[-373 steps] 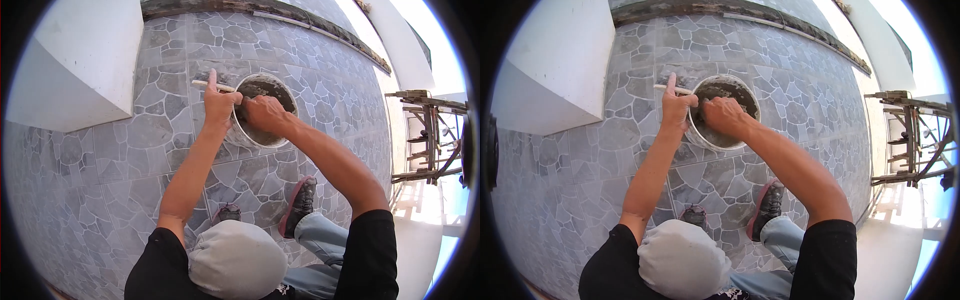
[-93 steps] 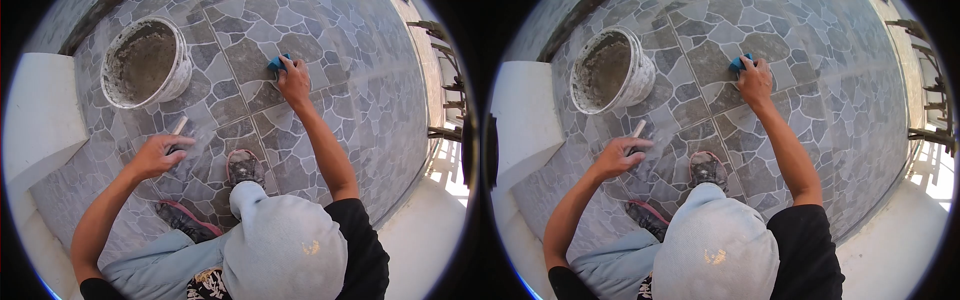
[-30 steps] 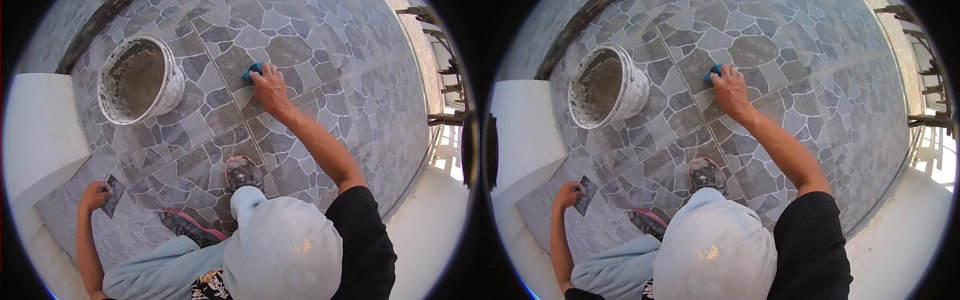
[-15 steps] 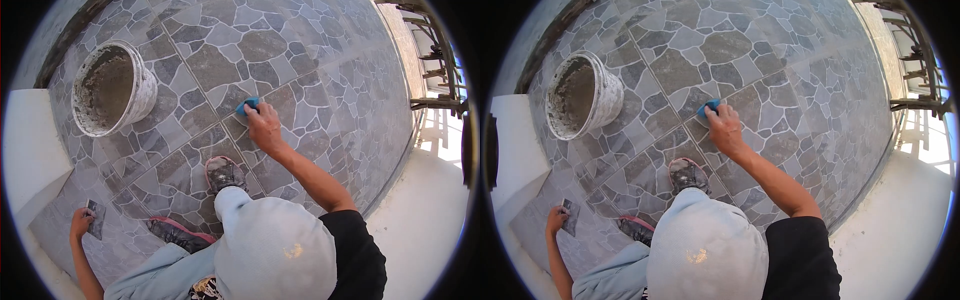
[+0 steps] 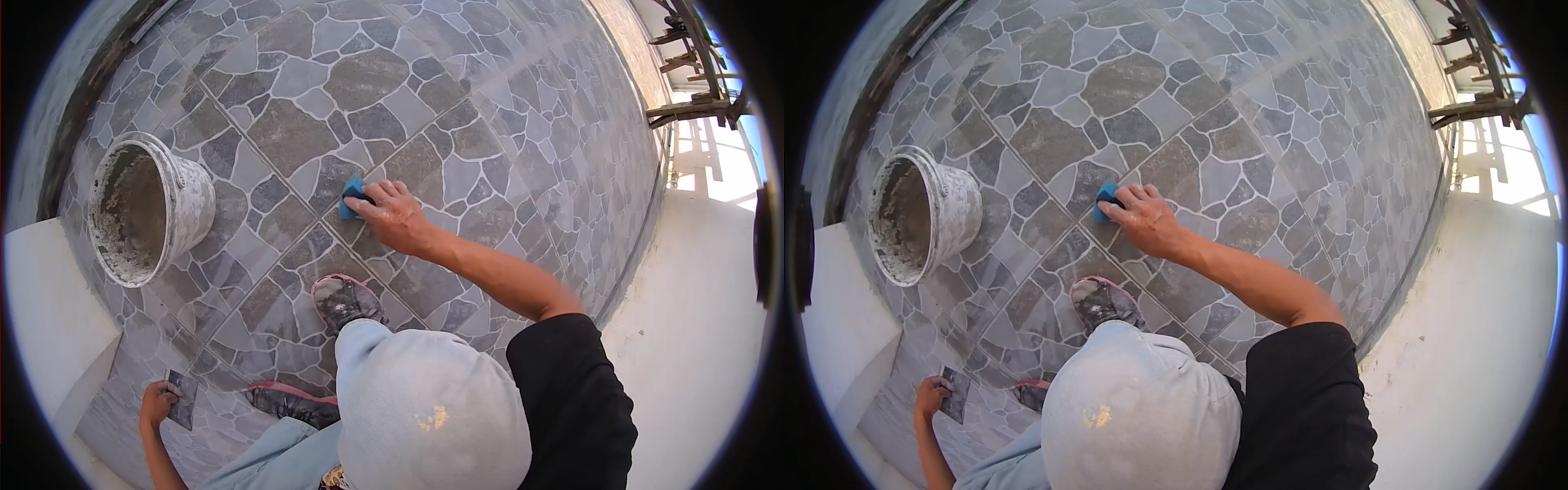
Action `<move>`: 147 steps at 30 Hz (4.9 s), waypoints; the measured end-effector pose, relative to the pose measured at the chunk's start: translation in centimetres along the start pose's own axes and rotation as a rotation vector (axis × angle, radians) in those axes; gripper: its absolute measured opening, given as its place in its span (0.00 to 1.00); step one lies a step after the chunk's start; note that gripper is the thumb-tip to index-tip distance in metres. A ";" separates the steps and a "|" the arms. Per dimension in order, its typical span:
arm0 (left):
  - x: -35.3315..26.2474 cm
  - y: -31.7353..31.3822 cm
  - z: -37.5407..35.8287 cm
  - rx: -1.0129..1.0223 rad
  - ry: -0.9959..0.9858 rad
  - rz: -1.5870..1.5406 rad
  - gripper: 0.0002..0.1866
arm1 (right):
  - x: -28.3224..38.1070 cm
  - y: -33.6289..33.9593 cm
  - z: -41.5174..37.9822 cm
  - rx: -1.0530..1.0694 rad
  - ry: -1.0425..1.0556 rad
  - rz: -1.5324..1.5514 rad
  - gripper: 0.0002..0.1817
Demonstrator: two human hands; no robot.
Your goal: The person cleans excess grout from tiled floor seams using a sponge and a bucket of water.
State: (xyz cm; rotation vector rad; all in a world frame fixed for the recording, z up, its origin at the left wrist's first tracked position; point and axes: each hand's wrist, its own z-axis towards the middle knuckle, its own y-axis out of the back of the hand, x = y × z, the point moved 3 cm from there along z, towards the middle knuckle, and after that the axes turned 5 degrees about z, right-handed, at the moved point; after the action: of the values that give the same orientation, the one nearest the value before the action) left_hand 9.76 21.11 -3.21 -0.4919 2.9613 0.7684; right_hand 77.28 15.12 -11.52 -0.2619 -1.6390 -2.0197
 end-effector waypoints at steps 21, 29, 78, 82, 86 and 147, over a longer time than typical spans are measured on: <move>-1.5 0.2 -0.8 -0.161 -0.143 0.059 0.09 | -21.5 9.9 1.8 -0.204 -0.685 -0.549 0.15; 1.7 -0.4 -0.9 -0.189 -0.088 0.062 0.09 | -21.7 9.8 1.9 -0.204 -0.733 -0.520 0.17; -17.6 3.2 -2.9 -0.184 -0.426 0.382 0.10 | -6.9 3.1 4.6 -0.125 -0.336 -0.150 0.22; -13.6 0.9 -2.8 -0.169 -0.383 0.357 0.10 | -22.7 11.3 1.9 -0.171 -0.736 -0.403 0.20; -14.0 -0.2 -2.2 -0.143 -0.442 0.396 0.10 | -18.2 8.1 3.3 -0.183 -0.636 -0.468 0.16; -29.7 6.2 0.0 -0.265 -0.235 -0.613 0.24 | 17.0 8.1 27.8 0.200 0.200 0.528 0.26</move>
State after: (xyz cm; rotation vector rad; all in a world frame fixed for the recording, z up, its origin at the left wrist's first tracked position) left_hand 36.01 34.93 3.22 -1.1555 2.2955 1.0382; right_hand 62.24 35.97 10.08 -0.3622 -1.4459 -1.4312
